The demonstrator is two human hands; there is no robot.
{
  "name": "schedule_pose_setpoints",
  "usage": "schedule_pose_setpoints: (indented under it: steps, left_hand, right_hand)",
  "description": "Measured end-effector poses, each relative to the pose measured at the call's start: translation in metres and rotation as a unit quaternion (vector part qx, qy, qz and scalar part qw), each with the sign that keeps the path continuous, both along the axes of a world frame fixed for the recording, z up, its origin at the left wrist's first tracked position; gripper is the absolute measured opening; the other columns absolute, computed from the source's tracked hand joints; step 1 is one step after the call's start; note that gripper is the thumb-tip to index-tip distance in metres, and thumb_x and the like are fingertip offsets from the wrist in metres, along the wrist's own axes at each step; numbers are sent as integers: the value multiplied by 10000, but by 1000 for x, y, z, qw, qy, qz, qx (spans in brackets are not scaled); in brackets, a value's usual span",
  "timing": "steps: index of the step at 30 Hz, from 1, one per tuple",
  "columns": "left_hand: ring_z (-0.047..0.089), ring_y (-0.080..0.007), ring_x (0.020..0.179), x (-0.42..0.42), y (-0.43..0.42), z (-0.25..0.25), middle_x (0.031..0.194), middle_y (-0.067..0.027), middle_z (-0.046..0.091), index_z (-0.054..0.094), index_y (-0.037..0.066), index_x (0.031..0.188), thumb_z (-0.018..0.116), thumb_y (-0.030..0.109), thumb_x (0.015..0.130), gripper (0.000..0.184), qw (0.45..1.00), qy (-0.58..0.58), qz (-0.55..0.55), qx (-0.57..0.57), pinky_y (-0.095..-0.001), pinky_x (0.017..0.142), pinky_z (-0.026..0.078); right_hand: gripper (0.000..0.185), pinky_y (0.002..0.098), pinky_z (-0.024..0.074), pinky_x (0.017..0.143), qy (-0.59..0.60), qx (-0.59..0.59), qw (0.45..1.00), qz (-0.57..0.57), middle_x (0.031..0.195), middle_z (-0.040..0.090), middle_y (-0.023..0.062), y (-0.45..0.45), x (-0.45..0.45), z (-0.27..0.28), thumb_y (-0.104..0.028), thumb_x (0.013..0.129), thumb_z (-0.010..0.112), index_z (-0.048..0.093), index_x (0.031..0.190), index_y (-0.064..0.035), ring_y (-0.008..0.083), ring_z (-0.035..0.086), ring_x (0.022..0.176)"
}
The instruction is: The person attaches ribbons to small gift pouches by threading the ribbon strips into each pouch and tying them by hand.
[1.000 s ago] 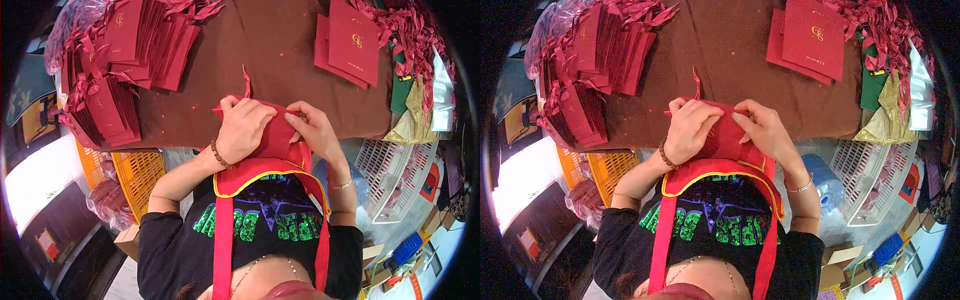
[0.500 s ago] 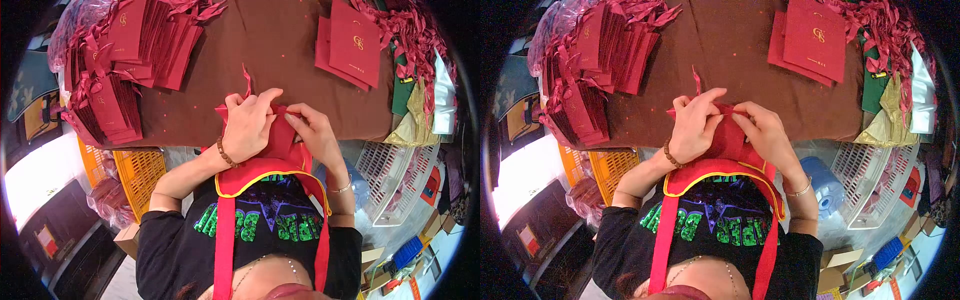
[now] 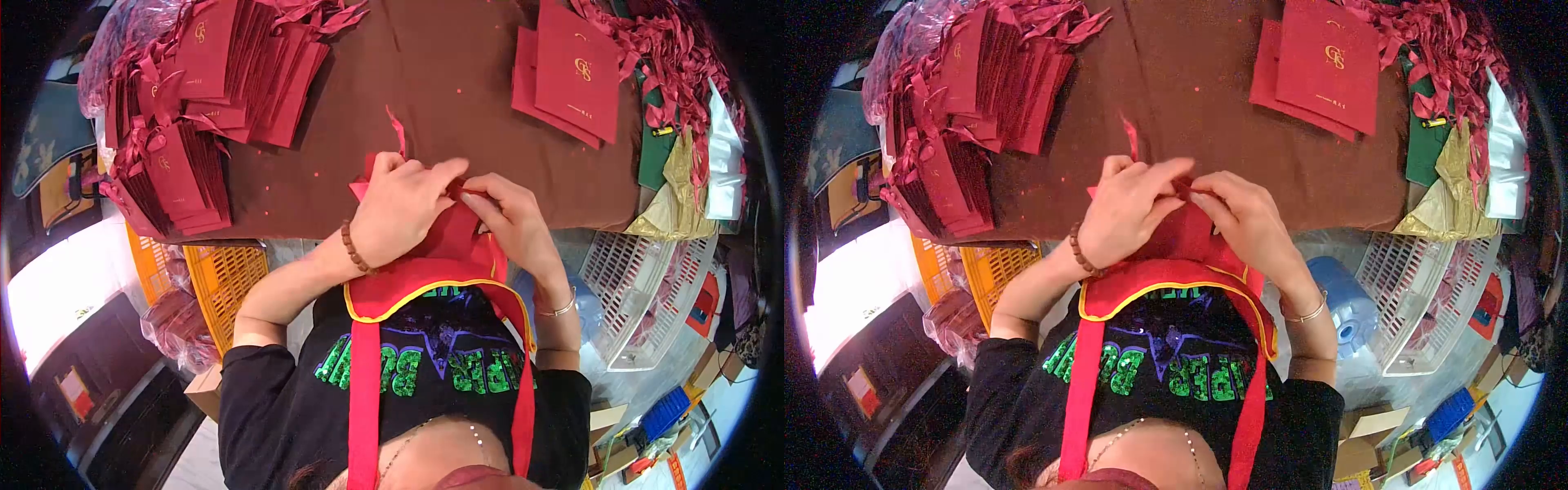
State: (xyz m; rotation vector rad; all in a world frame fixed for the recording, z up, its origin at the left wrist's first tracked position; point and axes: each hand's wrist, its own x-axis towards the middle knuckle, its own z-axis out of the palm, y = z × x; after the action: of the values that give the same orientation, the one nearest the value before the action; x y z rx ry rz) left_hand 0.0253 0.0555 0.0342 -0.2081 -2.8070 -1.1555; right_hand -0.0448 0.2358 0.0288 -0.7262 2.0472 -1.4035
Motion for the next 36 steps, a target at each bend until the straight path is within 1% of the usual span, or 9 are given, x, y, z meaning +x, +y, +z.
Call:
schedule_pose_setpoints:
  steps: [3,6,12,14,17,24,31,34,36]
  left_hand:
    - [514,-188,781,-3,-10,13,770,-10,551,561,137,829,728,253,674,256,985,71,-22,-153,-362,746,334]
    - [488,-189,799,-6,-16,15,764,4,517,542,140,791,734,289,662,275,989,44,-41,-133,-369,737,321]
    - [490,-200,802,1,-18,9,772,10,532,546,147,776,730,326,687,272,994,-12,-74,-78,-347,741,288]
    - [491,-195,798,-1,-26,8,767,15,538,588,139,782,691,314,746,206,996,-18,-86,-36,-345,746,281]
    - [469,-200,874,-8,-38,10,791,18,555,683,158,824,560,272,854,170,979,-162,-109,-52,-364,783,276]
    - [427,-250,1008,-39,-39,32,920,-14,563,701,196,870,580,319,815,181,892,-370,-245,-89,-412,838,284]
    - [445,-252,1003,-34,-35,13,922,-12,574,699,167,805,610,331,781,188,920,-362,-148,-12,-431,836,305]
    - [437,-248,1006,-37,-36,22,949,-8,571,709,174,814,600,348,784,207,907,-378,-170,-68,-441,834,302]
    - [453,-264,988,-36,-36,17,910,-20,587,715,180,797,597,342,765,203,910,-381,-160,-47,-445,804,314]
  right_hand:
    - [127,222,458,560,-84,3,996,5,848,581,59,-1,0,12,-40,876,557,593,976,29,95,542,657]
    - [123,226,455,560,-66,21,997,45,830,572,68,2,1,13,-37,869,562,597,970,25,104,542,656]
    - [133,255,436,572,16,19,996,89,821,559,74,3,8,6,-48,838,600,601,953,18,121,539,684]
    - [136,266,428,584,57,25,997,47,818,558,82,1,15,4,-57,817,624,606,934,9,148,540,690]
    - [131,286,446,611,97,31,993,64,827,562,103,-3,18,7,-60,804,637,610,917,1,208,558,697]
    - [119,340,478,665,165,14,985,56,847,574,129,-11,25,10,-50,788,652,622,896,-11,284,589,754]
    - [128,338,481,658,124,14,991,48,842,581,127,-11,22,6,-41,783,657,624,901,-7,286,592,741]
    - [130,341,485,663,132,14,990,41,847,587,129,-13,23,3,-42,785,656,624,905,-3,290,597,749]
    - [126,344,488,664,140,22,989,42,851,590,134,-15,24,2,-46,786,657,623,899,-3,291,604,760]
